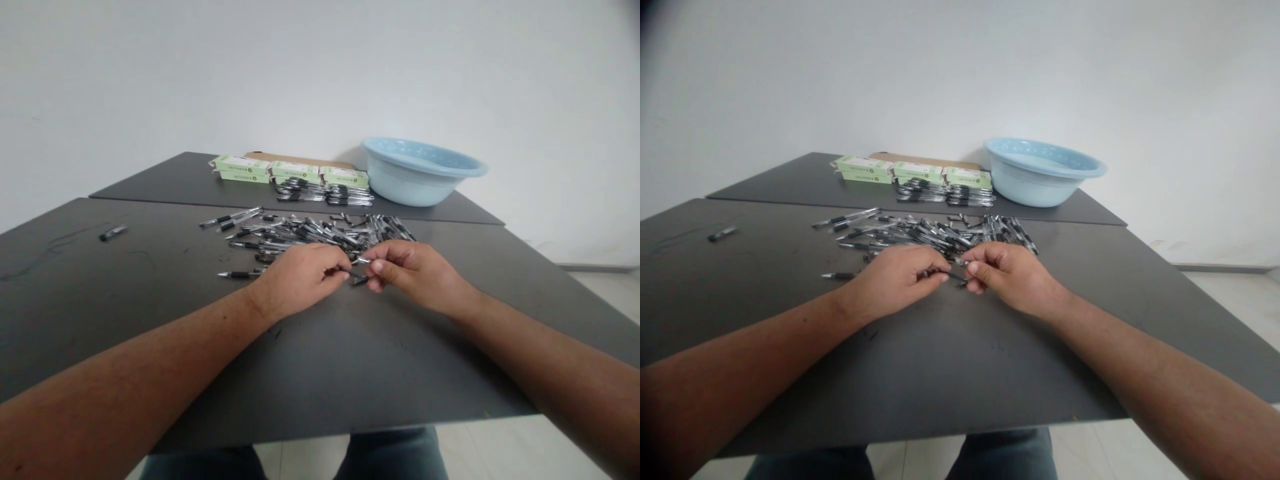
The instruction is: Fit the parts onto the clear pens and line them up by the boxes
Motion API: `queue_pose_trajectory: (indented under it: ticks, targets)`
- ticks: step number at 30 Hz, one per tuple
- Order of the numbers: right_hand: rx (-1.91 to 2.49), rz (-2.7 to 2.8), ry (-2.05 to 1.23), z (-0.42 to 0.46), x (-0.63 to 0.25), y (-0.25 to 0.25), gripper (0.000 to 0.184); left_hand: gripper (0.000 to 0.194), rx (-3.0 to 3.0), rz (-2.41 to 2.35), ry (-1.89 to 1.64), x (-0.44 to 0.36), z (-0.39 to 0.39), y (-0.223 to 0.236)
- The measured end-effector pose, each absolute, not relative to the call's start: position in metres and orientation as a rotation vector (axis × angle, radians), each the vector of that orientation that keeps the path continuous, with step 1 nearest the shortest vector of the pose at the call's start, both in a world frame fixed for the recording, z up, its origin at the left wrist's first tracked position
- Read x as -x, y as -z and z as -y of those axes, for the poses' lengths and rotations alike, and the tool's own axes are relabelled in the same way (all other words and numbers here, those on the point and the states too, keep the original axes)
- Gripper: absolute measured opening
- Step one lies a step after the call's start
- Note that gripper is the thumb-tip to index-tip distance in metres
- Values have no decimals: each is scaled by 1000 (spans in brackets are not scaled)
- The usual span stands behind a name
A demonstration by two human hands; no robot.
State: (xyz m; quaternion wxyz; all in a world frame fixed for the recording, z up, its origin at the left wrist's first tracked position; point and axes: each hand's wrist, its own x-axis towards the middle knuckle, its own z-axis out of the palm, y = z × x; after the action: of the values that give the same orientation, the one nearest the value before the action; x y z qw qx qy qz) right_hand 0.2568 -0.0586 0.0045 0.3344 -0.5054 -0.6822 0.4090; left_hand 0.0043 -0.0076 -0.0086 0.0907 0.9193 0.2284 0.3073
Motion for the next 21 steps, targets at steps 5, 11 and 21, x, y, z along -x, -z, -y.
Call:
queue_pose_trajectory:
  ticks: [5,11,21]
  targets:
    - [1279,1825,-1072,57,-255,1,26,10,-2709,-722,-932,-6,7,11]
    - [1240,1919,-975,57,-258,4,20,10,-2721,-719,-936,-5,8,10]
    - [1114,2243,-792,61,-250,-1,13,15,-2712,-678,-903,-6,9,7]
